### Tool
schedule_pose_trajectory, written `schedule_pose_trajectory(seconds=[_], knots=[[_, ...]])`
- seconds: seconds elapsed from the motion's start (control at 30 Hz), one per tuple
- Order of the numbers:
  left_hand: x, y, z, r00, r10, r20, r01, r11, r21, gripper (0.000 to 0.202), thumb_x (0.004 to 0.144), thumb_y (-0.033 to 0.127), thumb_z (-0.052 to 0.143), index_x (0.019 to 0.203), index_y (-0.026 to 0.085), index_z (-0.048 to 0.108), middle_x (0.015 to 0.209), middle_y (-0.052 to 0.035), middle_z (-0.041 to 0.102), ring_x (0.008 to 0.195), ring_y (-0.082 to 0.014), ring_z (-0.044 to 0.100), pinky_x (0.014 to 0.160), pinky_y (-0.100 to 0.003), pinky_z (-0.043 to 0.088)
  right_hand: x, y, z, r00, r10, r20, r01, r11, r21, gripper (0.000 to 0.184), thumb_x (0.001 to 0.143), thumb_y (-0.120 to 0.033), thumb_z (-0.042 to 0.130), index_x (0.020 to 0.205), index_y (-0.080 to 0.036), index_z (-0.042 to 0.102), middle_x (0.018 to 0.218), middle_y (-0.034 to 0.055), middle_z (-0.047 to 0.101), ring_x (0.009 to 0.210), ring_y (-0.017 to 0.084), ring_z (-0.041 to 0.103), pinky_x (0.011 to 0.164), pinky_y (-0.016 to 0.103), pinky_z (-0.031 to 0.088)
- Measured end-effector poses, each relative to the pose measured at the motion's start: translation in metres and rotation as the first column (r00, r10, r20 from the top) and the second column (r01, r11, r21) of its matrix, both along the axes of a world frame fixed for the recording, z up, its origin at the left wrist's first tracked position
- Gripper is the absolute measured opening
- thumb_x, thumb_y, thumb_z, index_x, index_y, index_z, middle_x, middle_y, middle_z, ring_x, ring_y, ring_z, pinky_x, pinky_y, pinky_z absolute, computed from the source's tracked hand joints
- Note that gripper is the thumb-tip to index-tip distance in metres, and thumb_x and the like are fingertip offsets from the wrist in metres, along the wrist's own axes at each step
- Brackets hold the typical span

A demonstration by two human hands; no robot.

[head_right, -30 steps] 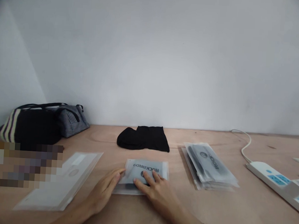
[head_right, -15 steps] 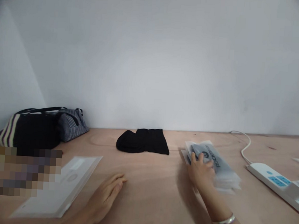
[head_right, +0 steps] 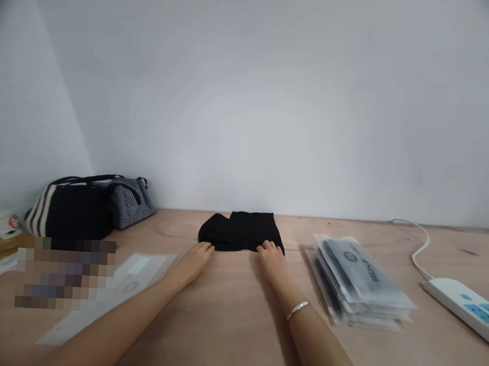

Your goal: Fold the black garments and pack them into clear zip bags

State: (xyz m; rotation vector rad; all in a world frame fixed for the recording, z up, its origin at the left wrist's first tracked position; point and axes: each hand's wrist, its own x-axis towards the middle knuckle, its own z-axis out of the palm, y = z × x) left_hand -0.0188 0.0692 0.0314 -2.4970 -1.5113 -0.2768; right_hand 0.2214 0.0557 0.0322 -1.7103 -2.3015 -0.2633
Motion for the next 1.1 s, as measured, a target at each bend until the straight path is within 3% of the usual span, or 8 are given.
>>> schedule_pose_trajectory(seconds=[0.27, 0.43, 0.53, 0.6, 0.73, 0.83, 0.9, 1.1], knots=[[0.011, 0.019, 0.011, 0.984, 0.082, -0.160, -0.099, 0.990, -0.102, 0.029, 0.086, 0.030, 0.050, 0.110, 0.016, 0.049, 0.110, -0.0066, 0.052, 0.091, -0.0185, 0.055, 0.076, -0.038, 0.047, 0.003, 0.023, -0.005, 0.996, -0.085, -0.015, 0.083, 0.993, -0.083, 0.042, 0.074, 0.004, 0.031, 0.107, -0.009, 0.052, 0.098, 0.0157, 0.056, 0.092, 0.022, 0.051, 0.075, 0.031, 0.036], [-0.011, -0.041, 0.037, 0.983, -0.027, -0.183, -0.019, 0.970, -0.242, 0.013, 0.082, 0.011, 0.049, 0.087, 0.014, 0.061, 0.085, -0.0078, 0.061, 0.078, -0.0204, 0.059, 0.069, -0.034, 0.046, 0.029, -0.039, 0.004, 0.999, 0.027, -0.045, -0.036, 0.974, -0.225, 0.040, 0.065, 0.001, 0.043, 0.101, -0.014, 0.055, 0.091, 0.0086, 0.061, 0.084, 0.018, 0.056, 0.069, 0.024, 0.038], [-0.026, -0.088, 0.057, 0.980, -0.156, -0.122, 0.103, 0.928, -0.357, 0.014, 0.072, 0.022, 0.061, 0.085, 0.025, 0.061, 0.085, 0.0003, 0.061, 0.078, -0.0179, 0.059, 0.066, -0.026, 0.045, 0.042, -0.079, 0.019, 0.949, 0.215, -0.232, -0.300, 0.843, -0.447, 0.034, 0.071, -0.016, 0.051, 0.104, -0.021, 0.053, 0.077, 0.0006, 0.062, 0.063, 0.013, 0.056, 0.055, 0.022, 0.038], [-0.022, -0.104, 0.062, 0.972, -0.223, 0.068, 0.232, 0.892, -0.388, 0.017, 0.076, 0.028, 0.056, 0.093, 0.027, 0.059, 0.091, 0.0010, 0.060, 0.083, -0.0167, 0.057, 0.072, -0.026, 0.044, 0.037, -0.087, 0.026, 0.936, 0.171, -0.307, -0.290, 0.869, -0.401, 0.026, 0.079, -0.026, 0.045, 0.101, -0.020, 0.055, 0.078, 0.0026, 0.062, 0.066, 0.014, 0.056, 0.059, 0.023, 0.040], [0.009, -0.098, 0.035, 0.987, -0.050, 0.155, 0.077, 0.982, -0.174, 0.039, 0.088, 0.038, 0.033, 0.120, 0.022, 0.047, 0.126, -0.0087, 0.045, 0.118, -0.0258, 0.037, 0.097, -0.044, 0.025, 0.007, -0.069, 0.016, 0.963, 0.102, -0.249, -0.166, 0.954, -0.251, 0.051, 0.083, -0.047, 0.036, 0.120, -0.014, 0.048, 0.123, 0.0147, 0.048, 0.114, 0.026, 0.041, 0.092, 0.040, 0.031], [0.024, -0.082, 0.004, 0.992, 0.080, 0.102, -0.052, 0.967, -0.249, 0.058, 0.085, 0.055, 0.026, 0.133, 0.023, 0.029, 0.140, -0.0119, 0.025, 0.127, -0.0330, 0.018, 0.098, -0.055, 0.014, -0.009, -0.058, -0.005, 0.985, 0.096, -0.141, -0.137, 0.937, -0.322, 0.071, 0.078, -0.063, 0.030, 0.135, -0.021, 0.025, 0.141, 0.0123, 0.019, 0.128, 0.033, 0.012, 0.098, 0.057, 0.009], [0.023, -0.078, -0.008, 0.991, 0.097, 0.089, -0.068, 0.958, -0.279, 0.064, 0.083, 0.062, 0.022, 0.135, 0.026, 0.023, 0.141, -0.0113, 0.020, 0.128, -0.0336, 0.013, 0.098, -0.058, 0.011, -0.010, -0.058, -0.014, 0.989, 0.100, -0.105, -0.129, 0.933, -0.336, 0.070, 0.078, -0.065, 0.025, 0.136, -0.026, 0.019, 0.143, 0.0098, 0.013, 0.129, 0.034, 0.006, 0.095, 0.062, 0.003], [0.010, -0.108, -0.010, 0.994, 0.065, 0.088, -0.037, 0.958, -0.286, 0.068, 0.080, 0.067, 0.020, 0.136, 0.029, 0.016, 0.142, -0.0099, 0.015, 0.128, -0.0343, 0.009, 0.097, -0.060, 0.008, 0.003, -0.087, -0.019, 0.982, 0.158, -0.105, -0.184, 0.932, -0.312, 0.066, 0.079, -0.062, 0.028, 0.136, -0.033, 0.011, 0.143, 0.0073, 0.009, 0.129, 0.034, 0.003, 0.093, 0.065, 0.001]])
